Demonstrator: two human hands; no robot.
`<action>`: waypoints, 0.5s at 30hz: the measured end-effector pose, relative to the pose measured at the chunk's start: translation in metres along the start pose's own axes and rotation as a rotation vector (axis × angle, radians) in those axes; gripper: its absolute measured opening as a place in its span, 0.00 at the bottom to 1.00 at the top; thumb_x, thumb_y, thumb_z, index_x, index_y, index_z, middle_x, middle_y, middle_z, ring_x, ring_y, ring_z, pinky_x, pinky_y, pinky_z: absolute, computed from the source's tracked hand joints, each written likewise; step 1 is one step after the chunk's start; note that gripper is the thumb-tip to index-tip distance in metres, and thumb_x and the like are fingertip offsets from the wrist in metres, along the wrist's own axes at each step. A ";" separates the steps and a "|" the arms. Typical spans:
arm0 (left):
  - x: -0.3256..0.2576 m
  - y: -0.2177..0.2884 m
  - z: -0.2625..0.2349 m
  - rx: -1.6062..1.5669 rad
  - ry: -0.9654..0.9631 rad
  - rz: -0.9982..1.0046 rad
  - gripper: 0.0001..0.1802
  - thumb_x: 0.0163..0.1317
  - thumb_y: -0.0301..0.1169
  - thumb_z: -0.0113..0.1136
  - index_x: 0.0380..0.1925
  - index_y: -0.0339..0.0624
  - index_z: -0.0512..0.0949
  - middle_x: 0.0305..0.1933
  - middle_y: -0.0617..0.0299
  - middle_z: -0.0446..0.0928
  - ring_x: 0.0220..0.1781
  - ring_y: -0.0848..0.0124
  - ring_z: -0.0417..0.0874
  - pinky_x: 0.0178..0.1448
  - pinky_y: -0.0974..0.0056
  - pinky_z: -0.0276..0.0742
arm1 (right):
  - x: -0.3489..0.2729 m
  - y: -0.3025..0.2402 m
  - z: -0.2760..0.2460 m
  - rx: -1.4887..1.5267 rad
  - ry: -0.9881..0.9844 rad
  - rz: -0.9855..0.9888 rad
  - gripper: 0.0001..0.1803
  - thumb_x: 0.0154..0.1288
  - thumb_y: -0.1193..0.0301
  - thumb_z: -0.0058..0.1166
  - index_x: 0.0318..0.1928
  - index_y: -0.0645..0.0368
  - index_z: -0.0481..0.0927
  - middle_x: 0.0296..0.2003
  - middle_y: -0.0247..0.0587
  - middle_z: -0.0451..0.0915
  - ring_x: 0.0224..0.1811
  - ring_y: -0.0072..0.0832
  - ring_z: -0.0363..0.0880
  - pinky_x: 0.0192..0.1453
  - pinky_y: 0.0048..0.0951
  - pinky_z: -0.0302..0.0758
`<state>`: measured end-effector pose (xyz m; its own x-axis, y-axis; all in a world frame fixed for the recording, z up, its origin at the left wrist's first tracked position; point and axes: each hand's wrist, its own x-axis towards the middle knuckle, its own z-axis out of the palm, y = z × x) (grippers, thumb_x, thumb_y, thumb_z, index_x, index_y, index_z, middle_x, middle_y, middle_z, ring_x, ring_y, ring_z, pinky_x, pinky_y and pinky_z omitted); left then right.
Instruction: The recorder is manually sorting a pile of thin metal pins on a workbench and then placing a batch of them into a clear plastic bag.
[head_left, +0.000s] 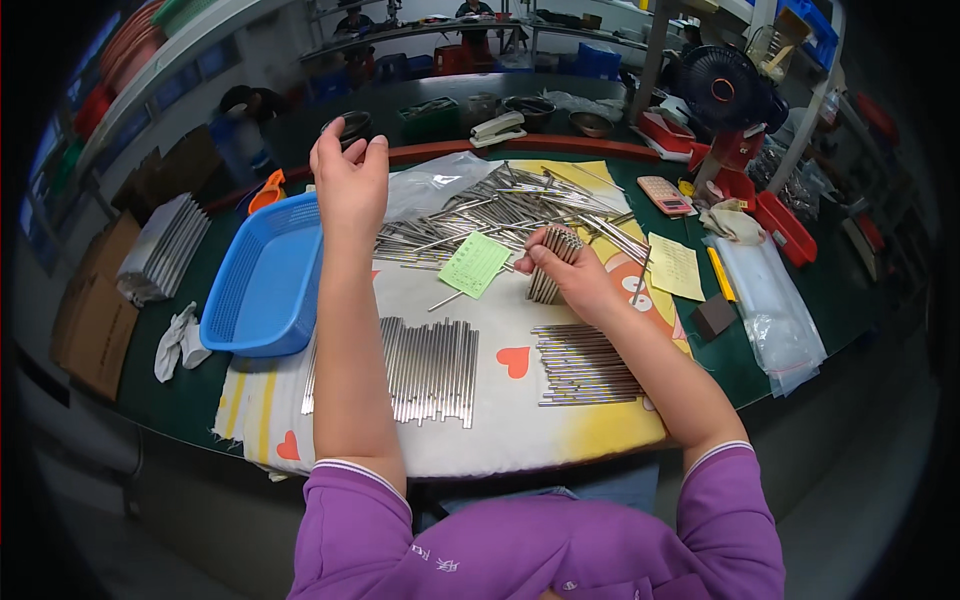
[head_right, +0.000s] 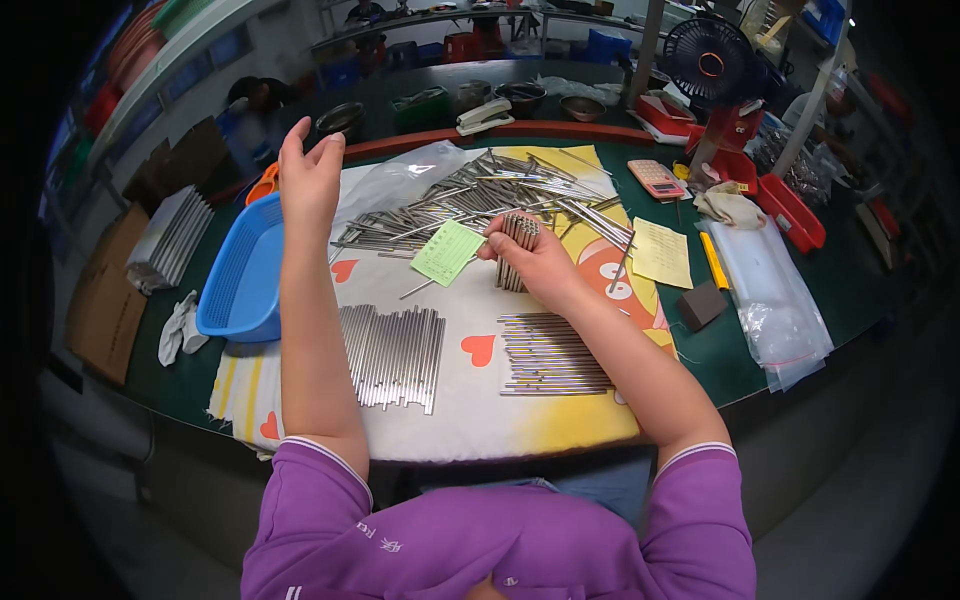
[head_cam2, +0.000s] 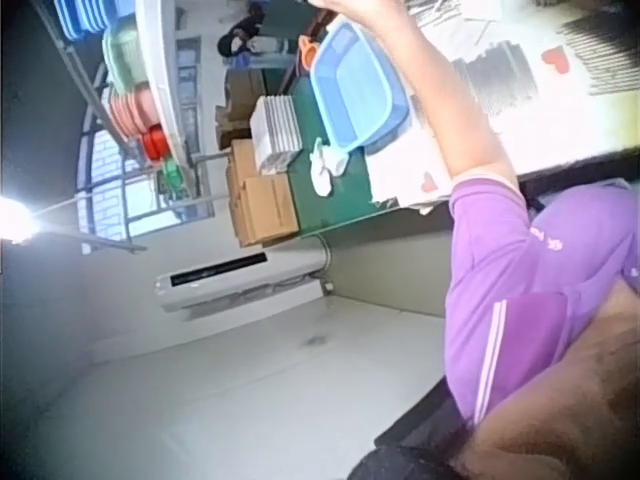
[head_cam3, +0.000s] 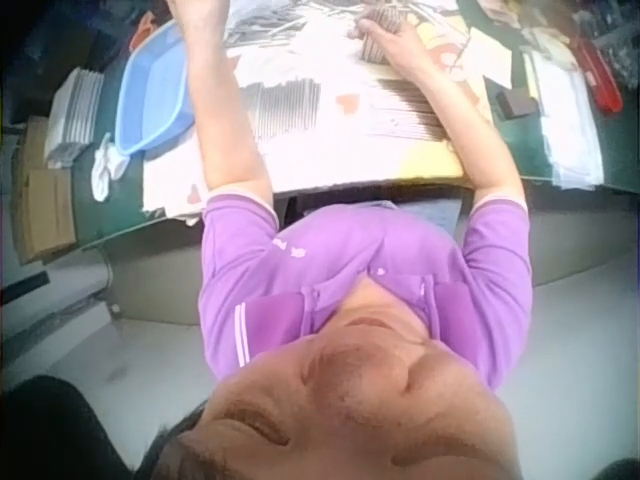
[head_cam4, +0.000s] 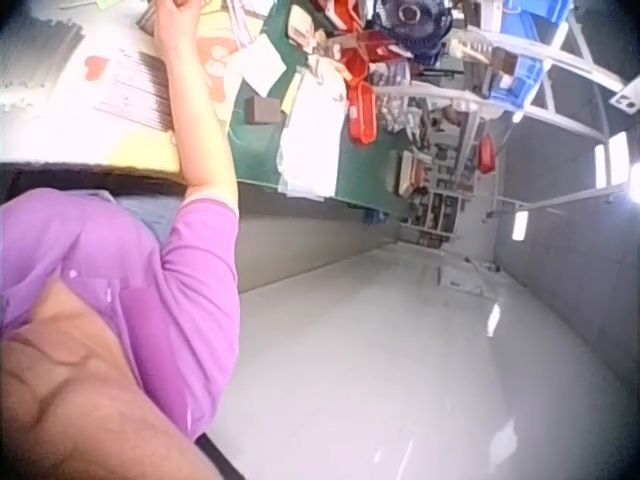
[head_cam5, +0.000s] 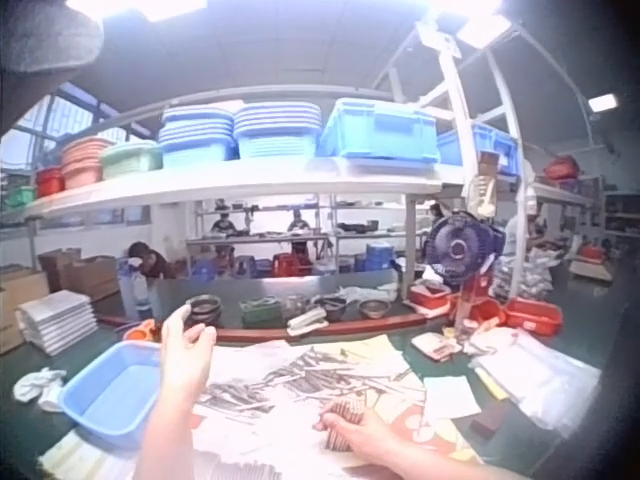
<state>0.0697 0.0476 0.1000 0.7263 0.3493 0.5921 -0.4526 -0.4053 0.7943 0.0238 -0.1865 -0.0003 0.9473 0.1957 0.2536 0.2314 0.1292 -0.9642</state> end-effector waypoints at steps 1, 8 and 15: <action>-0.004 0.007 -0.001 -0.097 -0.026 0.015 0.27 0.59 0.31 0.56 0.56 0.31 0.62 0.60 0.44 0.59 0.56 0.59 0.73 0.57 0.61 0.72 | -0.001 0.000 0.000 0.048 -0.012 -0.007 0.07 0.68 0.68 0.47 0.42 0.58 0.72 0.26 0.31 0.72 0.35 0.22 0.75 0.47 0.26 0.73; -0.034 0.049 0.005 -0.204 -0.109 0.208 0.22 0.59 0.30 0.56 0.53 0.35 0.68 0.56 0.50 0.67 0.55 0.62 0.75 0.56 0.62 0.73 | 0.006 -0.094 0.005 0.144 -0.073 -0.566 0.17 0.63 0.59 0.53 0.44 0.59 0.70 0.24 0.32 0.70 0.31 0.21 0.73 0.39 0.24 0.71; -0.044 0.069 0.002 -0.280 -0.112 0.281 0.19 0.58 0.27 0.57 0.50 0.37 0.72 0.51 0.53 0.71 0.52 0.64 0.76 0.54 0.64 0.73 | -0.003 -0.022 0.005 -0.092 -0.080 -0.040 0.08 0.65 0.69 0.51 0.40 0.58 0.71 0.31 0.30 0.73 0.32 0.18 0.74 0.38 0.22 0.74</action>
<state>0.0074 0.0029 0.1285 0.5992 0.1576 0.7849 -0.7535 -0.2204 0.6195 0.0148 -0.1852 0.0209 0.9171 0.2693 0.2940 0.2916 0.0498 -0.9552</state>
